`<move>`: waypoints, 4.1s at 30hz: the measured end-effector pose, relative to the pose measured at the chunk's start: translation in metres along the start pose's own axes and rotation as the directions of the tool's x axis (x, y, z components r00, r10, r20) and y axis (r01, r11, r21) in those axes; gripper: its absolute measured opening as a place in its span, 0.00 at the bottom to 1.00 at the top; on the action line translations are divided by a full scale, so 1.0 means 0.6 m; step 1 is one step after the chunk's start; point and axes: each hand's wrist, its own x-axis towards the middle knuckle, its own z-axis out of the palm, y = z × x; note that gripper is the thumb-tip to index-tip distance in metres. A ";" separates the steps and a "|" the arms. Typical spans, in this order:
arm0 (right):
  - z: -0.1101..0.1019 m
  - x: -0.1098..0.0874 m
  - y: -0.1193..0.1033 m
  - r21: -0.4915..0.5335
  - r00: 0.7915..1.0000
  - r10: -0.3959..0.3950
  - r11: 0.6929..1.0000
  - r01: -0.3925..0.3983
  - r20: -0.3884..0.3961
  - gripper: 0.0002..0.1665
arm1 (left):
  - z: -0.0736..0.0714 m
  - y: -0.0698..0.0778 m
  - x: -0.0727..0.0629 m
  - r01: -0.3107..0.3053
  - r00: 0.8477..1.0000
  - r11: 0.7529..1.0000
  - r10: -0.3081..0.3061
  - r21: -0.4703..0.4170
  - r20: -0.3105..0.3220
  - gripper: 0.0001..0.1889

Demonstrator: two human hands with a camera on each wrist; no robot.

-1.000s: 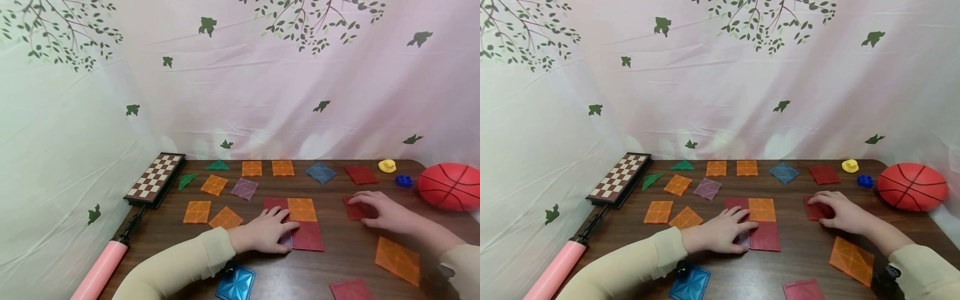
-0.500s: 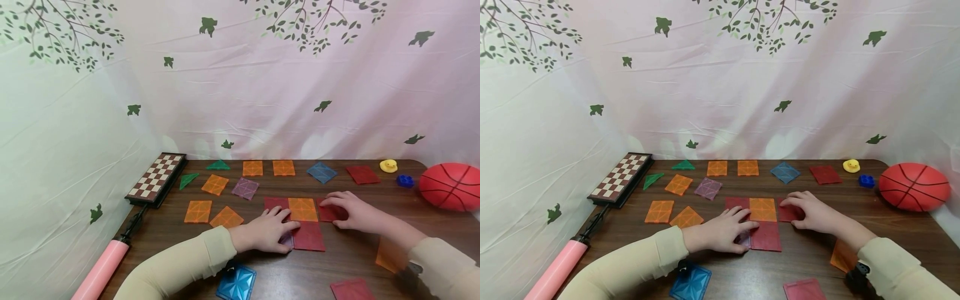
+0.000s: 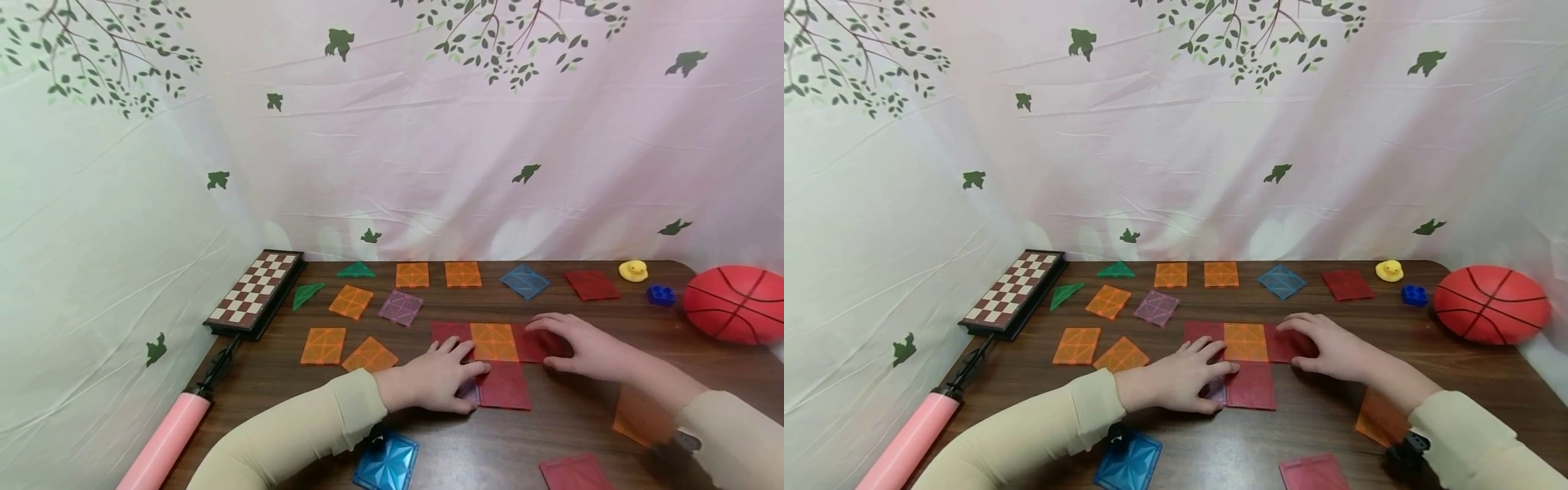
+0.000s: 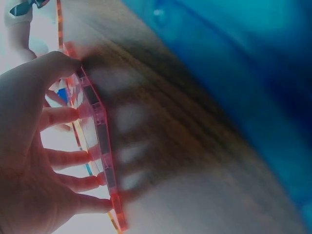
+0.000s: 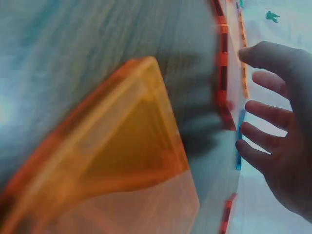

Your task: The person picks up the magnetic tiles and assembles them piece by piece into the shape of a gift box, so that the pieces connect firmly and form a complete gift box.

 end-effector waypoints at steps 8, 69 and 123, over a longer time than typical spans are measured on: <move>-0.008 -0.088 -0.023 -0.105 0.957 0.019 0.993 -0.051 -0.289 0.20 | 0.006 -0.004 -0.002 -0.007 1.000 1.000 0.007 0.025 0.000 0.35; 0.057 -0.057 -0.054 0.052 0.999 0.010 0.999 -0.012 0.039 0.47 | -0.033 -0.066 -0.107 0.383 0.879 0.909 -0.413 -0.165 -0.237 0.32; 0.053 -0.044 -0.057 -0.024 1.000 0.010 1.000 -0.010 0.021 0.47 | -0.031 -0.222 -0.031 0.148 0.963 0.959 -0.195 -0.240 -0.184 0.31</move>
